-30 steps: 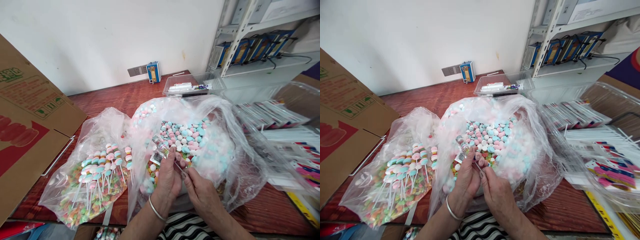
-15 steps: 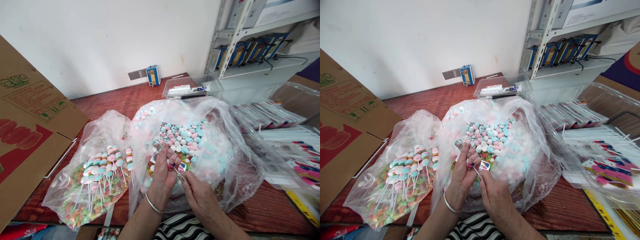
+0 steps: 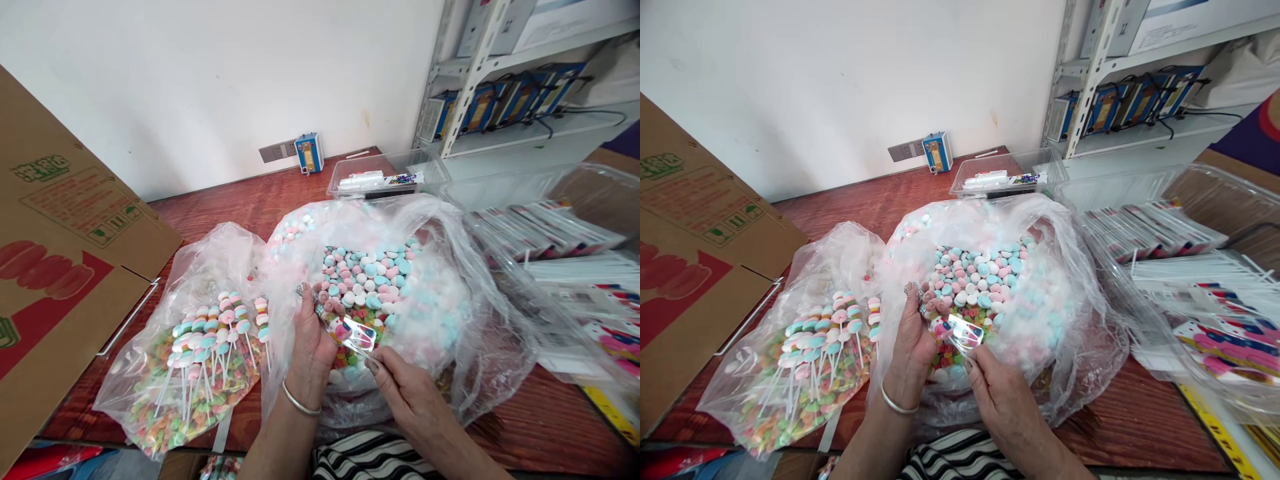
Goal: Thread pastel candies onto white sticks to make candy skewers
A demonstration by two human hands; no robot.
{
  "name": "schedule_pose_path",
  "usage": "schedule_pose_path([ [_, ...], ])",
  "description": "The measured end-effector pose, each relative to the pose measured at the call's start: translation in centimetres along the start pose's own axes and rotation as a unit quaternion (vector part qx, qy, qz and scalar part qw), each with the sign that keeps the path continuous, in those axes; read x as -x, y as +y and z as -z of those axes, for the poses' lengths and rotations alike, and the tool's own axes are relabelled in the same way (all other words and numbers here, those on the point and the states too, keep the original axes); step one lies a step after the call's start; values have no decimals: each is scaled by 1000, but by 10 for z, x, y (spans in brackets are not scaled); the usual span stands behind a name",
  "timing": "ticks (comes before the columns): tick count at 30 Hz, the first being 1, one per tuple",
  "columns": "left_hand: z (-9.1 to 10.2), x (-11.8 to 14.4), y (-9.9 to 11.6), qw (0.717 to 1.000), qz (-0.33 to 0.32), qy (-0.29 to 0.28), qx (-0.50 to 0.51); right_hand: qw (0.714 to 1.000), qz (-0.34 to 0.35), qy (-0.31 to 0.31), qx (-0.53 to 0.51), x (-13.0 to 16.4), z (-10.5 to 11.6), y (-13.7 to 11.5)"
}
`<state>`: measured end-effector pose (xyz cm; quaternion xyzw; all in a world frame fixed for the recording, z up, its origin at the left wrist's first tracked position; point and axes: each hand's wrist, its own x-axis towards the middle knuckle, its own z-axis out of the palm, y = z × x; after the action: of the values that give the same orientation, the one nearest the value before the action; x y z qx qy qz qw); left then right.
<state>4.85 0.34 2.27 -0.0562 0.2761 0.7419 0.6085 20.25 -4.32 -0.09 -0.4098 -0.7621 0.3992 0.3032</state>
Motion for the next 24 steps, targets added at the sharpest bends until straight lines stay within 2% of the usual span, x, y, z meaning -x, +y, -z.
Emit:
schedule_pose_path([
  [6, 0, 13, -31, 998, 23, -24, -61, 998, -25, 51, -41, -11, -10, 3],
  [9, 6, 15, -31, 994, 18, -41, -98, 996, -43, 72, -45, -14, -8, 7],
  [11, 12, 15, -28, 984, 4, -58, -171, 994, -52, 92, -36, -15, -5, 9],
  [13, 18, 16, -27, 958, -46, -52, -279, 992, -64, 108, -16, -17, -2, 10],
  [15, 24, 18, -27, 917, -125, -29, -379, 991, -68, 116, 7, -18, -1, 10],
  [18, 27, 20, -28, 867, -214, -13, -449, 990, -48, 121, 48, -18, -4, 9],
  [24, 24, 23, -25, 831, -270, -13, -486, 977, 15, 138, 160, -16, -14, 8],
])
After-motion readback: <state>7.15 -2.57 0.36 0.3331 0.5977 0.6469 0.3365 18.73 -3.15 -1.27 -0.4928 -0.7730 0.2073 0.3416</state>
